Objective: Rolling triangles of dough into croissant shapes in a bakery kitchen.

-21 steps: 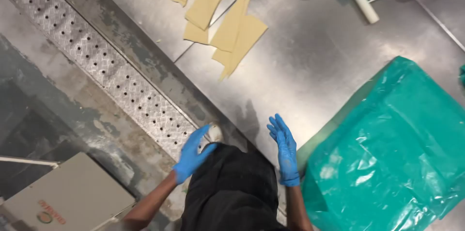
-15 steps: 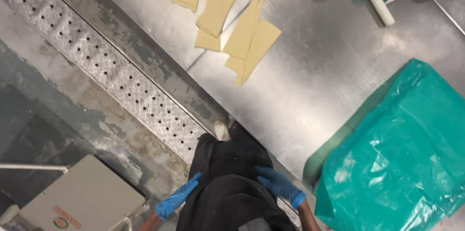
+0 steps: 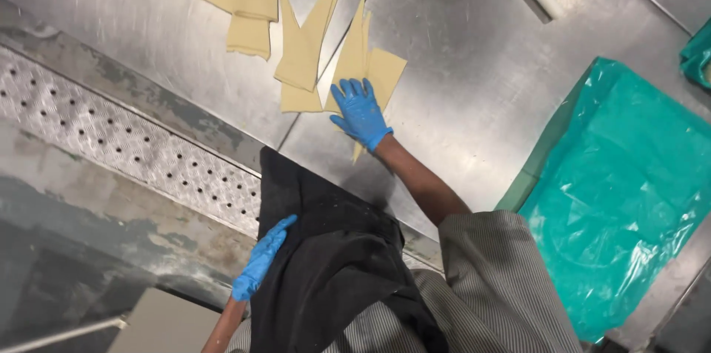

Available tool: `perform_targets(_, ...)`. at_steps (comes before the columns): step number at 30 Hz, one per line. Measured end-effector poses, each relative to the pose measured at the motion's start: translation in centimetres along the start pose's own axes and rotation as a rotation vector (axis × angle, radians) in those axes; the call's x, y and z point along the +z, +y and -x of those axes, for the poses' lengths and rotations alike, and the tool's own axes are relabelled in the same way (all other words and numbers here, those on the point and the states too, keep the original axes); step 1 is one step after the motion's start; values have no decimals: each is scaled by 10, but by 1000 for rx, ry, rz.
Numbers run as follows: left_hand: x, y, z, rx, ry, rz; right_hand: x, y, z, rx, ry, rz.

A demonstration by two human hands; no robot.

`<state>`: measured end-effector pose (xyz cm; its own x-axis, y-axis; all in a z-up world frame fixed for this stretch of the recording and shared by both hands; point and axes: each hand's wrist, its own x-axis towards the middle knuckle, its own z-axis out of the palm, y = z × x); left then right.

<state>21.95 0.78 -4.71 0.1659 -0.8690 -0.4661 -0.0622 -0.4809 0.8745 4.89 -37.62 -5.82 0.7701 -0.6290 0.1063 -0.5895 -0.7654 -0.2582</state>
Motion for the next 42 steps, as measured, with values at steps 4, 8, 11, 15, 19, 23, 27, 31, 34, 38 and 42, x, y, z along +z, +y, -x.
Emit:
perform_targets(4, -64, 25, -55, -261, -179, 71, 5, 7, -1, -22, -139, 47)
perform_targets(8, -109, 68, -105, -142, -63, 35, 29, 6, 1, -182, -42, 248)
perform_targets(11, -117, 82, -139, -60, -148, 44, 20, -8, -6, 20, 42, 74)
perform_targets(15, -91, 127, -168, -28, -346, 229, 66, 18, -11, 794, 508, -747)
perform_targets(19, -24, 139, -208, -69, -431, 355, 14, 71, -32, 673, 807, -1077)
perform_targets(23, 52, 192, -231, 195, -501, 473, -106, 67, -21, 562, 915, -994)
perform_targets(27, 132, 270, -207, 419, -381, 552, -176, 26, 41, 588, 702, -542)
perform_targets(31, 203, 252, -174, 143, -189, 682, -176, -17, 137, 322, 523, -420)
perform_targets(34, 255, 196, -182, -161, 45, 829, -129, -12, 217, 641, 658, -846)
perform_targets(38, 308, 164, -169, -297, 104, 862, -80, 32, 293, 1077, 710, -1577)
perform_targets(42, 332, 195, -142, -264, 69, 924, -55, 91, 295, 905, 155, -2667)
